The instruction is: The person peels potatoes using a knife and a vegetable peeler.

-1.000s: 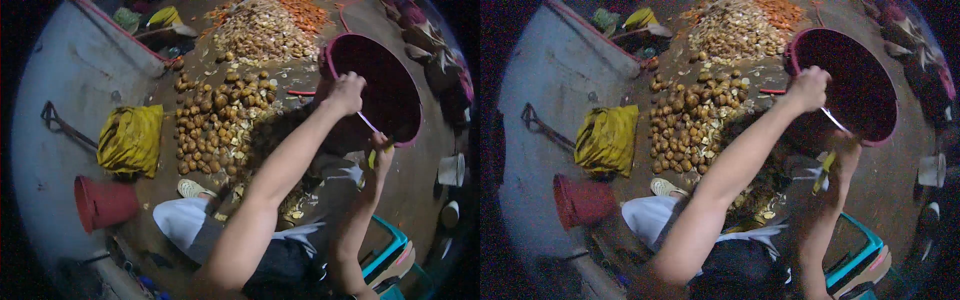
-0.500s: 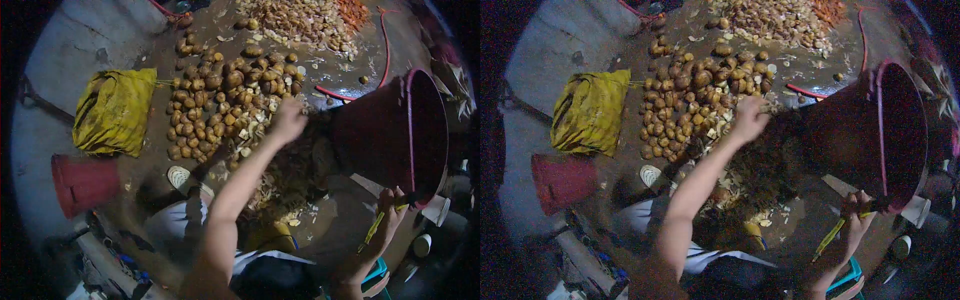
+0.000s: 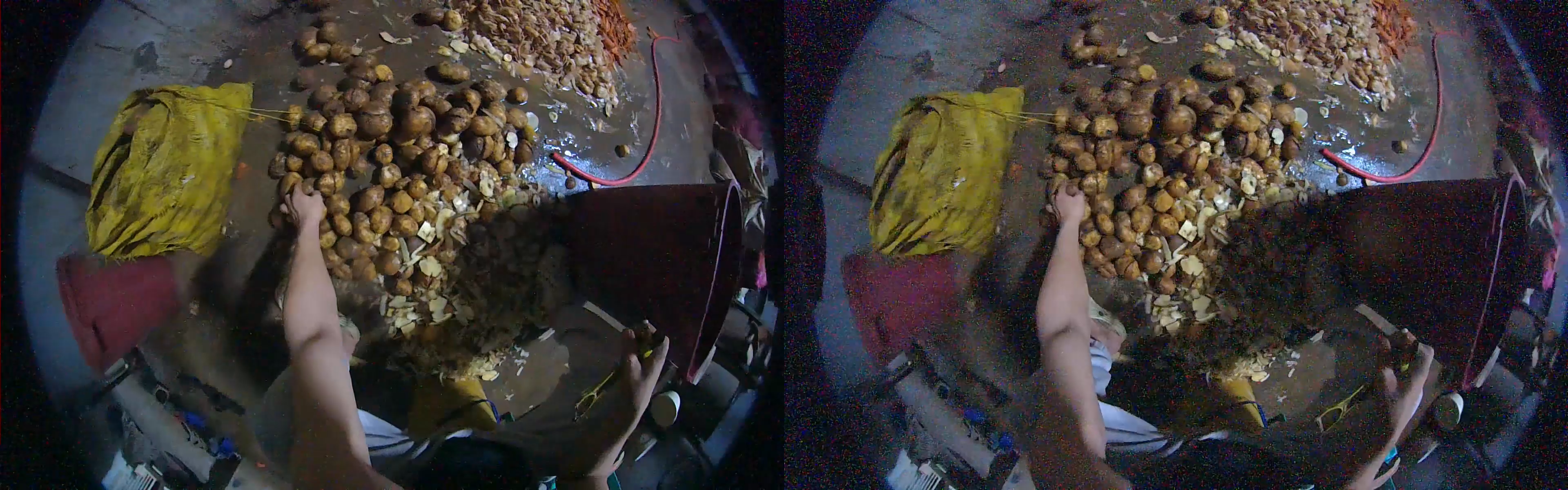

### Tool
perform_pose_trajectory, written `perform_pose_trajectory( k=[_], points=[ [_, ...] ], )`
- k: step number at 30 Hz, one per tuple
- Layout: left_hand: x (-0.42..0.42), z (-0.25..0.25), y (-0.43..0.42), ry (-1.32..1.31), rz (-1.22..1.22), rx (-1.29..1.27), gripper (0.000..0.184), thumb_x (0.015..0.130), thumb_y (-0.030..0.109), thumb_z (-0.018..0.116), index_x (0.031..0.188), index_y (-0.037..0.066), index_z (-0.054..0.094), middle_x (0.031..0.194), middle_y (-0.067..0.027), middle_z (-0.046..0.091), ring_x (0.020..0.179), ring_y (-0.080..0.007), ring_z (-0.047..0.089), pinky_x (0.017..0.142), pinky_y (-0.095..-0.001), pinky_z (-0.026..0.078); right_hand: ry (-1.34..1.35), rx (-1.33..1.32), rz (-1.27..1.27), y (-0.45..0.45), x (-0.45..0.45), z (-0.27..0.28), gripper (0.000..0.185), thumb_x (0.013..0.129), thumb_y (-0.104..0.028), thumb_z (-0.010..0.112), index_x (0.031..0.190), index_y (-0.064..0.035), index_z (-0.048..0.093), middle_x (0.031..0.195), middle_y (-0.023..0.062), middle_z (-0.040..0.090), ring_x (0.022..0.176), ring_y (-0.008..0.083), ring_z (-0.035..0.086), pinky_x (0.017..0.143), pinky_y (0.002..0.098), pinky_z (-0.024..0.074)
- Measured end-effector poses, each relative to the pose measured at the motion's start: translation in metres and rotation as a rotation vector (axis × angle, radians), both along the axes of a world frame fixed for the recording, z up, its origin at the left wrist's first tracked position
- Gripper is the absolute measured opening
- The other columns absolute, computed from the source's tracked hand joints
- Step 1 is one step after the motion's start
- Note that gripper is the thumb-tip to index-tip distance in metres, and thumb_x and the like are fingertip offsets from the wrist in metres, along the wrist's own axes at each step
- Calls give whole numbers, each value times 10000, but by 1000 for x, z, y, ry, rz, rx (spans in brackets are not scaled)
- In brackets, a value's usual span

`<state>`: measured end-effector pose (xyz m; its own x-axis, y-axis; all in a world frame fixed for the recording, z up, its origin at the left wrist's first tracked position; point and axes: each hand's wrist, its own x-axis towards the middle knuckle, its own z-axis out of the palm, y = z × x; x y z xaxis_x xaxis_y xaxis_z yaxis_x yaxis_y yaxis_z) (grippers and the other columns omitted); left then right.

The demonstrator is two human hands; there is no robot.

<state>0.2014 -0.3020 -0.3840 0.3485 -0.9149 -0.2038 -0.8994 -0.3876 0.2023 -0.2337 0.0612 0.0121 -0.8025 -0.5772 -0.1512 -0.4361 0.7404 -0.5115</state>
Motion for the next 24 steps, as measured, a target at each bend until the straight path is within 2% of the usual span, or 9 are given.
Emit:
perform_pose_trajectory(
  k=[3,6,8,9,11,12,19,21,24],
  points=[
    [14,-60,-16,211,167,45,523,797,225,612,1305,199,491,1201,-176,550,1169,-383,467,1043,-462,338,-105,-37,113,-1,-2,3,488,808,-89,669,1256,-90,477,1152,105,612,1080,211,579,934,326,430],
    [17,-61,-32,365,135,126,539,762,149,643,1275,199,489,1241,-182,514,1180,-383,470,1036,-463,352,-15,153,34,-16,9,8,519,785,-86,655,1268,-130,471,1180,90,614,1092,225,596,928,323,439],
    [68,-204,-61,964,254,45,578,717,103,710,1245,162,483,1275,-176,510,1178,-367,497,997,-468,395,14,214,35,-20,10,10,536,770,-61,657,1266,-138,467,1197,89,612,1095,235,602,929,324,443],
    [55,-198,-58,741,169,34,594,702,99,735,1241,140,488,1257,-175,534,1170,-359,511,980,-465,413,10,206,74,-20,10,11,548,759,-38,663,1260,-138,466,1207,92,609,1095,241,605,930,325,445],
    [-14,-66,-27,316,55,133,585,704,150,769,1229,102,514,1259,-184,556,1155,-350,532,951,-460,444,45,288,60,-26,15,16,553,750,-10,668,1251,-125,463,1222,97,605,1101,239,602,935,324,444],
    [-20,-45,-24,248,19,156,578,722,143,754,1245,104,509,1265,-185,553,1161,-350,528,953,-456,444,72,374,52,-28,17,18,559,742,18,672,1243,-112,461,1237,102,602,1107,237,599,940,323,443],
    [1,-41,-20,398,-69,165,516,835,106,652,1324,97,487,1292,-179,546,1166,-341,530,947,-432,450,-51,207,156,-11,11,18,567,730,35,687,1236,-72,454,1221,106,609,1111,215,599,952,313,442],
    [-23,30,-9,513,83,218,428,890,184,610,1278,37,507,1261,-156,576,1045,-315,600,866,-400,483,118,179,225,-10,15,15,416,809,-243,626,1193,-126,516,1045,70,587,933,242,638,797,333,490],
    [-15,18,-5,649,79,90,407,911,244,593,1242,19,520,1235,-132,588,940,-279,628,804,-368,499,167,333,206,-21,26,33,414,828,-263,635,1203,-128,522,1030,58,580,919,225,642,785,319,491]
  ],
)
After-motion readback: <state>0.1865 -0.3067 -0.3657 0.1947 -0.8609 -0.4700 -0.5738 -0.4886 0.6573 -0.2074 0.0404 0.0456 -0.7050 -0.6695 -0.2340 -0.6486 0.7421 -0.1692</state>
